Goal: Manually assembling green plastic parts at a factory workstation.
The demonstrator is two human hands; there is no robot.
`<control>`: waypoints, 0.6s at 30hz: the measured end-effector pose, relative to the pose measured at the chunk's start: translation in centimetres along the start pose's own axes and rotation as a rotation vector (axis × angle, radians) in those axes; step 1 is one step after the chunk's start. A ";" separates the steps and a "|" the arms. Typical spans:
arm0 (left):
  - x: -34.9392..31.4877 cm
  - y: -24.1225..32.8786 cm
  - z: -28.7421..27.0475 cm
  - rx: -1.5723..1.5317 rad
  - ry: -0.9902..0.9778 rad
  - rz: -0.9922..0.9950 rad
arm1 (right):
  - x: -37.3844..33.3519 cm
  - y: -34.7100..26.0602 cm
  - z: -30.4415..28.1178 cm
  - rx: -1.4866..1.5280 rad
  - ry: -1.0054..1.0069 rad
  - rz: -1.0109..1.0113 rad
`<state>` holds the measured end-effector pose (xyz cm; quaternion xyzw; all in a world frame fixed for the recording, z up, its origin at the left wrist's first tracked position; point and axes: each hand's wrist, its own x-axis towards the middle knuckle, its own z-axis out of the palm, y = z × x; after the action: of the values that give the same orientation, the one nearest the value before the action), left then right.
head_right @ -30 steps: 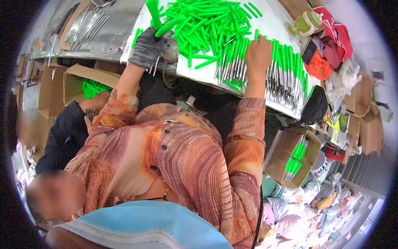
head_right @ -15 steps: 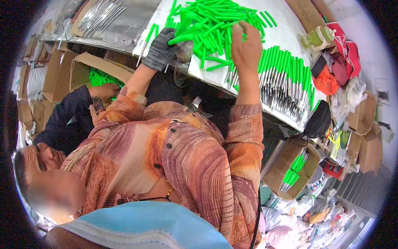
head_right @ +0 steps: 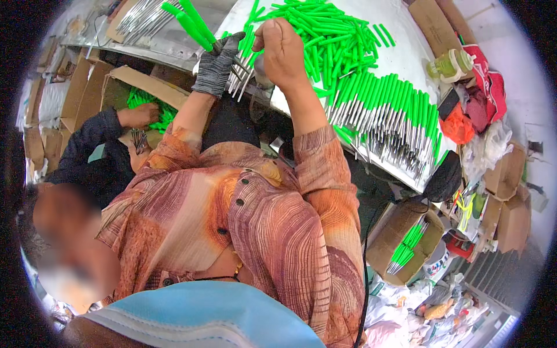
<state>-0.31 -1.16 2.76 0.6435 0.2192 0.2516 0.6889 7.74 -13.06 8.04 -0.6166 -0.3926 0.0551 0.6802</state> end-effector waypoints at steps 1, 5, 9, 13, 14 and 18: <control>0.0 -0.2 0.0 -0.001 0.002 -0.001 | -0.4 0.1 0.1 -0.075 0.002 -0.017; 0.2 -0.8 0.0 -0.037 0.062 0.056 | -1.2 0.7 0.5 -0.118 -0.020 0.044; 0.8 -0.7 0.7 -0.056 0.033 0.024 | -1.5 1.2 0.3 0.054 0.047 0.080; 1.5 -1.5 1.9 -0.076 0.009 0.089 | -2.6 1.4 -0.1 -0.112 0.058 -0.014; 1.7 -1.9 2.1 -0.077 -0.002 0.086 | -2.5 0.9 -0.7 -0.109 0.106 0.035; 2.5 -3.1 2.7 -0.030 -0.031 0.192 | -2.1 -2.8 -5.2 -0.372 0.374 0.142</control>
<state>3.50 -1.87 -0.09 0.6549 0.1422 0.3099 0.6744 8.29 -19.03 9.90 -0.7564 -0.2195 -0.0850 0.6103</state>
